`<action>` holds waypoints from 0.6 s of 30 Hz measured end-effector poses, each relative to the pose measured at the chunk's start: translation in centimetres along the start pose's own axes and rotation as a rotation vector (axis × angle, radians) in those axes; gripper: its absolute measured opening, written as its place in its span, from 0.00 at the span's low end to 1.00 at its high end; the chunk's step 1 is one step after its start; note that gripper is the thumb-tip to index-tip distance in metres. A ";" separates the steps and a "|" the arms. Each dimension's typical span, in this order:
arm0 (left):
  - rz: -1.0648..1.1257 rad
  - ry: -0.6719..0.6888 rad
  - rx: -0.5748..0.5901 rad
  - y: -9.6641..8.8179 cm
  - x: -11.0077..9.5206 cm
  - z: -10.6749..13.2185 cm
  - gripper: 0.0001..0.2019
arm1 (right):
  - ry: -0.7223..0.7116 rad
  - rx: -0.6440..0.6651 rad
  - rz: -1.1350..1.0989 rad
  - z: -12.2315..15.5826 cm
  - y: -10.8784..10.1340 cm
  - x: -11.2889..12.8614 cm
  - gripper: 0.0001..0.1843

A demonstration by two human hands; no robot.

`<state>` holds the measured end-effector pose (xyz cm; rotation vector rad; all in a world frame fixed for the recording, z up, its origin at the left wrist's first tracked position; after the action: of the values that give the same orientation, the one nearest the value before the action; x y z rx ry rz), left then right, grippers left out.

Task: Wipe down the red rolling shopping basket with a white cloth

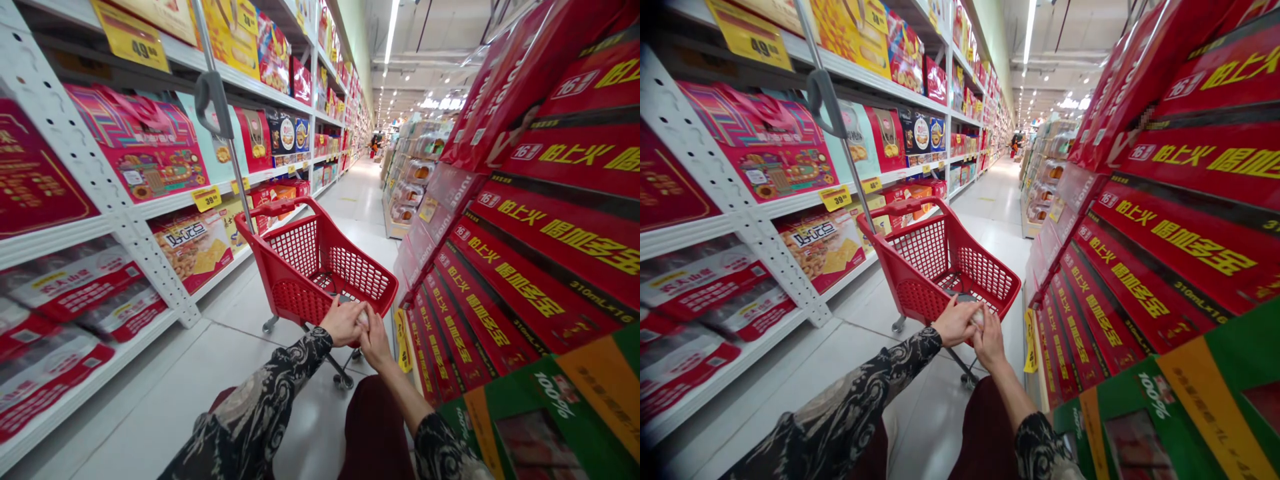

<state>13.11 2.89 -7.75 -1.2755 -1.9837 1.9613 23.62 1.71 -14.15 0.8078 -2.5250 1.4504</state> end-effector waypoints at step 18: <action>-0.248 -0.027 -0.178 -2.5 3.9 2.0 0.13 | 0.127 -0.145 0.189 1.3 -1.9 1.1 0.29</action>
<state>8.13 3.98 -7.85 -0.9789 -2.2486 1.7304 23.80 -0.58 -13.01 0.4509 -2.6302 1.3020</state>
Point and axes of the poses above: each hand's wrist, its own z-axis away from the middle knuckle, its own y-axis out of the palm, x = y × z, the point moved 5 cm from there along -z, towards the middle knuckle, and after that the axes turned 11 degrees about z, right-handed, at the moved point
